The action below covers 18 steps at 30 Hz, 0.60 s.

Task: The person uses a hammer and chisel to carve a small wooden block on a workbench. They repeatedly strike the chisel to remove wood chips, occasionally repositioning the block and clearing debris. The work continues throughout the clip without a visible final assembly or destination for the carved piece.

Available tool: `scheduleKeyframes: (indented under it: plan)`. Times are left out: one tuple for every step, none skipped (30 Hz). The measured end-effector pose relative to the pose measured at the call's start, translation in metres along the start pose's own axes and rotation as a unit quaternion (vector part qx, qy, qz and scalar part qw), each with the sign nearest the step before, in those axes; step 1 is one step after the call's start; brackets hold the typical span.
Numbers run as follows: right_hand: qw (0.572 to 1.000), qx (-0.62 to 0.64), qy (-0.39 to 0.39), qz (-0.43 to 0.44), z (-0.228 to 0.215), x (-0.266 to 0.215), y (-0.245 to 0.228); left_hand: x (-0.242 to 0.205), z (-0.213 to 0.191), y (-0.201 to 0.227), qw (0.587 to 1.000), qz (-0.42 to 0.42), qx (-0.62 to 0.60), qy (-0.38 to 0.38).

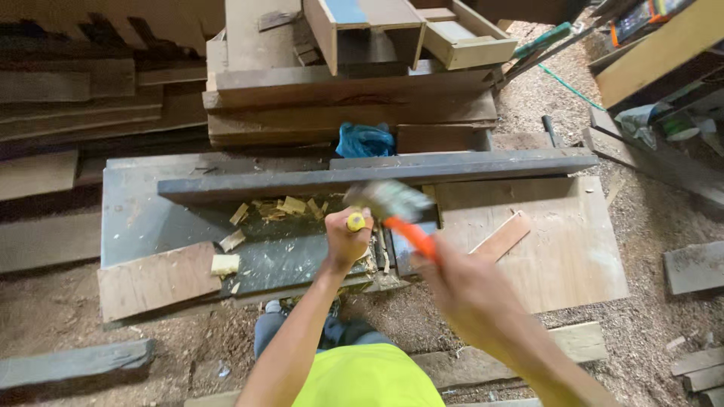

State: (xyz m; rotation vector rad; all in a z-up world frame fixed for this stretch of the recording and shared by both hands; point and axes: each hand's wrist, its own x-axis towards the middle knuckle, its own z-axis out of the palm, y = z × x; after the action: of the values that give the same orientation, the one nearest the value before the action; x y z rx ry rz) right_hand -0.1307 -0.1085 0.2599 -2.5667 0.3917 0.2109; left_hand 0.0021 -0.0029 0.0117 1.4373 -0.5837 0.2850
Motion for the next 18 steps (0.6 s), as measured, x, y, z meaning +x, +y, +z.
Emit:
scheduleKeyframes:
  plan:
    - [1.0,0.012,0.012,0.024,-0.013,-0.007,-0.005,-0.003,-0.002,-0.001,1.0,-0.024,0.011,0.011]
    - [0.998,0.023,0.023,0.047,-0.024,-0.014,-0.007,-0.005,-0.003,-0.002,0.998,-0.049,0.022,0.021]
    - [0.996,0.043,0.081,0.002,-0.03,-0.021,-0.007,-0.007,-0.004,-0.003,0.998,-0.048,0.019,0.023]
    - [0.987,0.063,0.138,-0.043,-0.034,-0.029,-0.004,-0.008,-0.004,-0.003,0.998,-0.046,0.016,0.025]
    - [0.973,0.081,0.197,-0.087,-0.034,-0.037,0.001,-0.009,-0.004,-0.004,0.999,-0.045,0.011,0.027]
    - [0.965,0.166,0.192,-0.066,-0.023,-0.038,0.007,-0.009,-0.002,-0.005,0.998,-0.06,0.017,0.021]
    - [0.949,0.251,0.186,-0.046,-0.003,-0.03,0.012,-0.009,-0.003,-0.005,0.997,-0.074,0.025,0.016]
    - [0.925,0.334,0.178,-0.026,0.011,-0.024,0.019,-0.008,-0.004,-0.006,0.996,-0.088,0.033,0.01]
    - [0.944,0.196,0.211,-0.16,0.025,-0.015,0.027,-0.007,-0.006,-0.006,0.997,-0.067,0.028,0.01]
    - [0.927,0.051,0.236,-0.288,0.04,-0.004,0.034,-0.006,-0.007,-0.007,0.999,-0.046,0.023,0.009]
    - [0.962,0.011,0.163,-0.22,0.047,0.0,0.041,-0.005,-0.007,-0.01,1.0,-0.024,0.017,0.01]
    - [0.984,-0.03,0.089,-0.149,0.054,0.006,0.046,-0.002,-0.007,-0.013,0.999,0.013,0.037,0.013]
    - [0.995,-0.064,0.014,-0.07,0.062,0.007,0.047,-0.001,-0.01,-0.017,0.997,0.048,0.058,0.007]
    - [0.996,-0.039,0.015,-0.081,0.067,0.007,0.046,-0.002,-0.013,-0.019,0.993,0.082,0.079,0.001]
    - [0.996,-0.024,0.016,-0.09,0.062,0.004,0.049,-0.004,-0.004,-0.018,0.997,0.043,0.062,0.003]
    - [0.995,-0.009,0.018,-0.099,0.057,0.0,0.05,-0.008,0.004,-0.016,0.999,0.004,0.045,0.005]
    - [0.996,-0.024,0.008,-0.085,0.06,-0.001,0.043,-0.013,-0.005,-0.017,0.998,-0.037,0.04,0.009]
    - [0.997,-0.039,-0.002,-0.071,0.064,-0.003,0.035,-0.02,-0.014,-0.015,0.998,-0.058,0.036,0.007]
